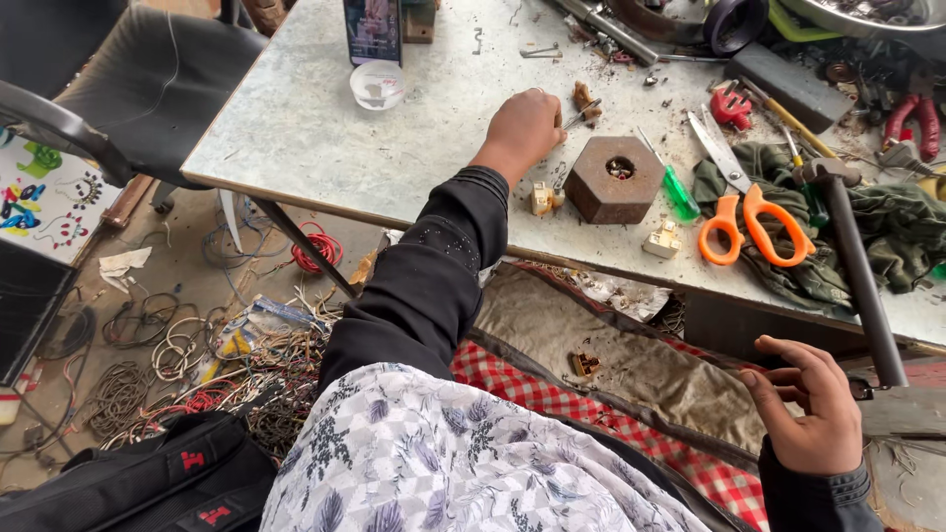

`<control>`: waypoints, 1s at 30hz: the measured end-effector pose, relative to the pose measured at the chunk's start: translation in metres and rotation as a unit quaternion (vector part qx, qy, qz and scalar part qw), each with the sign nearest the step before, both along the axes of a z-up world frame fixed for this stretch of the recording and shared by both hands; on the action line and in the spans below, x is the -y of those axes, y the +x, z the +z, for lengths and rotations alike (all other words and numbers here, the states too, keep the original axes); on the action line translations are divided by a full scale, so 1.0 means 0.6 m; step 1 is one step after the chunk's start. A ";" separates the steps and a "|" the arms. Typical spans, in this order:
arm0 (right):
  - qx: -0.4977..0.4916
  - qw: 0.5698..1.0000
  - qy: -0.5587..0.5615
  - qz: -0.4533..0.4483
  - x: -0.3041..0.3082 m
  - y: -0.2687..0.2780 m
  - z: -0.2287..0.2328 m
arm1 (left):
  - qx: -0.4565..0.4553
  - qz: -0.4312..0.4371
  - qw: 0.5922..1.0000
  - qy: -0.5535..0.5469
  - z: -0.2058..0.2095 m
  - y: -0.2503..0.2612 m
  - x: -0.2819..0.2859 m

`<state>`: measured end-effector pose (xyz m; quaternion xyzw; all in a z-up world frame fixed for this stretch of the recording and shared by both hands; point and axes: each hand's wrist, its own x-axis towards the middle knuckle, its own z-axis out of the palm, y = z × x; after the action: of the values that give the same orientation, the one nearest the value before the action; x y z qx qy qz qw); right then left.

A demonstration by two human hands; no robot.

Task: The person uses orange-handled scissors to cut and trim wires on a small white electrical component. They then use a hammer and a metal rod to tap and adjust the component. The person handles the component with both hands, inspecting and manipulating it throughout the process.

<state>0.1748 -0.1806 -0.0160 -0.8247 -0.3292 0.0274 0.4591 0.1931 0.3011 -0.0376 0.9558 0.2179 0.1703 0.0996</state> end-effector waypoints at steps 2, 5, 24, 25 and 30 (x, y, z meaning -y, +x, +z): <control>0.003 1.000 -0.010 -0.009 -0.001 0.008 -0.001 | -0.017 0.002 0.998 0.066 -0.010 0.012 0.000; 0.011 1.000 -0.010 -0.014 -0.001 0.017 -0.004 | 0.041 0.020 0.999 0.030 -0.025 0.014 -0.001; 0.384 0.868 -0.268 -0.163 -0.011 0.231 -0.035 | 0.404 -0.169 0.838 -0.327 0.009 -0.200 0.164; 0.386 0.862 -0.281 -0.171 -0.017 0.239 -0.036 | 0.404 -0.167 0.838 -0.327 0.010 -0.201 0.164; 0.349 0.862 -0.315 -0.190 -0.040 0.277 -0.042 | 0.390 -0.146 0.853 -0.315 0.006 -0.201 0.166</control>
<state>0.3407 -0.1567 -0.0410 -0.9275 -0.2786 -0.2478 0.0257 0.0724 0.2012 -0.0341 0.7491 0.0605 0.4351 0.4959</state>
